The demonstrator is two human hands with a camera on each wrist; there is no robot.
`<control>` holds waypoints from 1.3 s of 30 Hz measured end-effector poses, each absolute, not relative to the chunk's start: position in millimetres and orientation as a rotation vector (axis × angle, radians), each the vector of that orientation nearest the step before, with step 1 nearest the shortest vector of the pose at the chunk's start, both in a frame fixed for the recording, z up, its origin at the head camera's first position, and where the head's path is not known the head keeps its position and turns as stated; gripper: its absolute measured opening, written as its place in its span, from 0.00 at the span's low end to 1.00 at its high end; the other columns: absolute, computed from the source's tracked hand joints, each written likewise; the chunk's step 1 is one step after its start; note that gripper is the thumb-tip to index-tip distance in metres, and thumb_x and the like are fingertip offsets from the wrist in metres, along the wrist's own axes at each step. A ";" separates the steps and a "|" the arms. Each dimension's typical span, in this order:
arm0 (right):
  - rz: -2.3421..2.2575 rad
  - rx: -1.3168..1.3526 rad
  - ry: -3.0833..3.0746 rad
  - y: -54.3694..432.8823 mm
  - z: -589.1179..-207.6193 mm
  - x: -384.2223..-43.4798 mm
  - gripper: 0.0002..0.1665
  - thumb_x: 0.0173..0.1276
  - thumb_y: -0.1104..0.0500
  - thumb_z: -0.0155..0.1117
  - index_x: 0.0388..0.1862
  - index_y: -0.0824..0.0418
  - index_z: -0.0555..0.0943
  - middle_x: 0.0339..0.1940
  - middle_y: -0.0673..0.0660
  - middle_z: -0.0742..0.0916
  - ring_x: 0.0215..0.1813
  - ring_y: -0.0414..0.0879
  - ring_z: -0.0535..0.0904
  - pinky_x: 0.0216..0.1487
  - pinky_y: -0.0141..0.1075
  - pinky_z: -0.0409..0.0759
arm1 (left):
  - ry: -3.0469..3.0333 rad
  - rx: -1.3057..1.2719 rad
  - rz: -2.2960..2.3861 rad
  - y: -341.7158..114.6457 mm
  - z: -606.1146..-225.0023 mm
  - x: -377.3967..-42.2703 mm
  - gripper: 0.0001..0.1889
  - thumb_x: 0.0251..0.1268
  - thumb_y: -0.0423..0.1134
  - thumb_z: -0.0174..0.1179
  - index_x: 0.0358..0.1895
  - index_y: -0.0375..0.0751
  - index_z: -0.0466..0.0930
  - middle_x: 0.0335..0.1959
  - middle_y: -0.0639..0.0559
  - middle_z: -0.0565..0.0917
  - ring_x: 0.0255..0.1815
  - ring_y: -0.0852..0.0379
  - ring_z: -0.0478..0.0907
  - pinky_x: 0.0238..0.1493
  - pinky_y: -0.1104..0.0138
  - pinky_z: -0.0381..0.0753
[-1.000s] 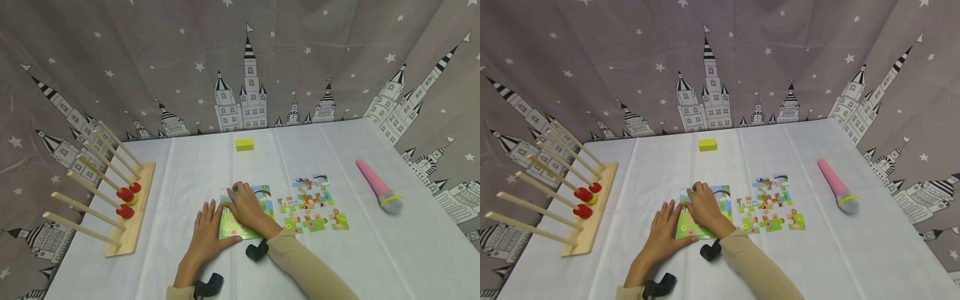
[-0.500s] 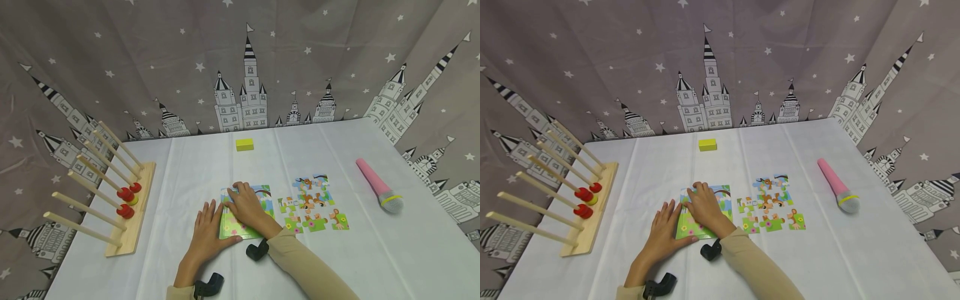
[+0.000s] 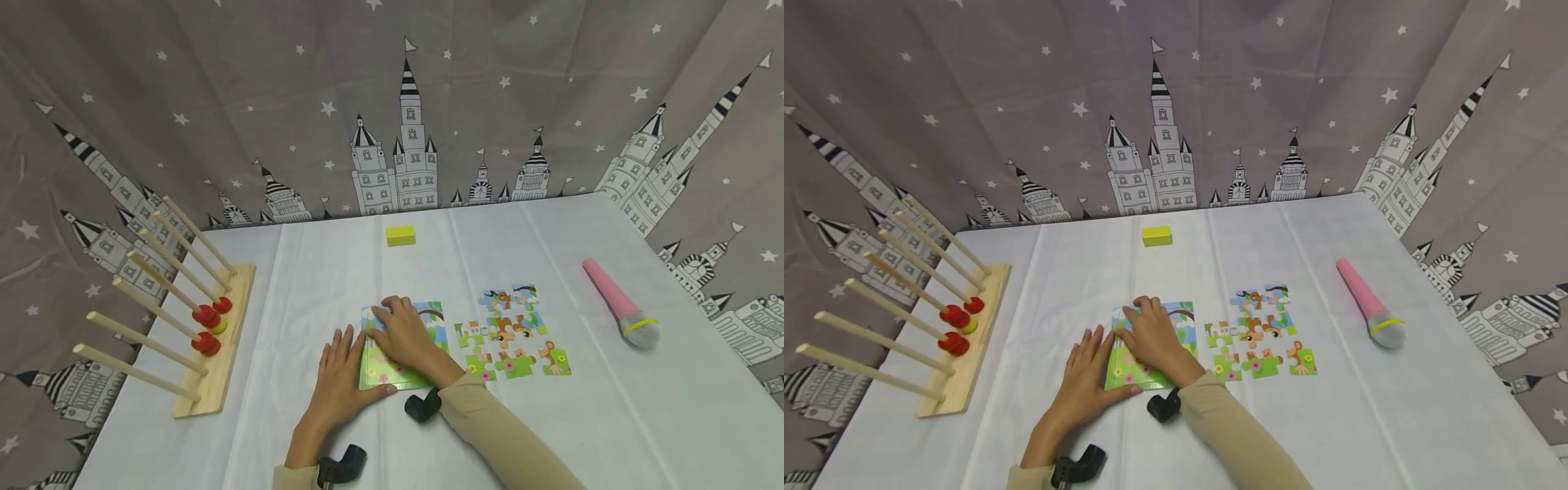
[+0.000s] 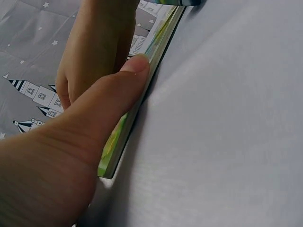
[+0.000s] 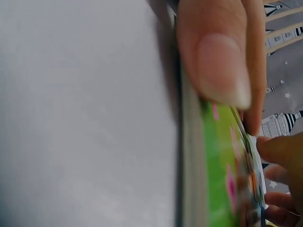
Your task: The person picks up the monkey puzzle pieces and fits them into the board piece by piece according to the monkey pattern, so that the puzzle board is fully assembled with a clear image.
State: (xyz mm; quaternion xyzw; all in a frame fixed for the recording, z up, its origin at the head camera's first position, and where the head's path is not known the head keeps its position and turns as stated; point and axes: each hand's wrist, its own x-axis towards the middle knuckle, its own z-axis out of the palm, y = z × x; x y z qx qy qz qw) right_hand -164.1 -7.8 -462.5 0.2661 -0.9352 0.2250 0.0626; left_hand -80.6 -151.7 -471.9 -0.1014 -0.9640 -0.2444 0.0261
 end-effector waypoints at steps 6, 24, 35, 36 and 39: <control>0.868 0.776 -2.879 0.0 -457.0 -166.5 0.26 0.64 0.48 0.57 0.58 0.59 0.74 0.55 0.59 0.76 0.52 0.51 0.70 0.54 0.42 0.73 | -2.989 -0.302 -0.757 -151.2 -470.7 -80.8 0.55 0.40 0.68 0.62 0.69 0.38 0.53 0.72 0.37 0.51 0.73 0.39 0.42 0.70 0.45 0.43; 1.212 0.375 -2.853 99.5 -453.8 -189.6 0.17 0.66 0.55 0.55 0.50 0.61 0.78 0.39 0.57 0.83 0.39 0.47 0.77 0.40 0.39 0.77 | -3.008 -0.256 -0.784 -149.9 -470.4 -80.7 0.56 0.38 0.68 0.63 0.69 0.39 0.53 0.72 0.38 0.50 0.73 0.39 0.41 0.71 0.46 0.42; 1.136 0.144 -2.857 166.8 -449.7 -199.7 0.16 0.66 0.56 0.55 0.48 0.65 0.77 0.42 0.63 0.81 0.38 0.50 0.75 0.37 0.39 0.74 | -3.009 -0.247 -0.801 -149.3 -470.4 -79.5 0.56 0.37 0.68 0.63 0.69 0.39 0.53 0.72 0.38 0.49 0.74 0.40 0.40 0.71 0.47 0.41; 1.140 0.123 -2.863 170.8 -448.5 -199.8 0.16 0.66 0.56 0.55 0.48 0.65 0.77 0.43 0.63 0.81 0.39 0.52 0.75 0.38 0.41 0.74 | -3.008 -0.248 -0.799 -149.3 -470.3 -79.5 0.56 0.37 0.68 0.63 0.69 0.39 0.53 0.72 0.38 0.49 0.74 0.40 0.41 0.71 0.47 0.41; 1.146 0.056 -2.884 180.8 -446.5 -200.8 0.16 0.67 0.55 0.54 0.46 0.65 0.76 0.43 0.64 0.80 0.41 0.53 0.75 0.39 0.42 0.75 | -3.008 -0.249 -0.799 -149.4 -469.9 -79.4 0.56 0.37 0.68 0.63 0.69 0.39 0.53 0.72 0.38 0.50 0.73 0.39 0.41 0.71 0.47 0.41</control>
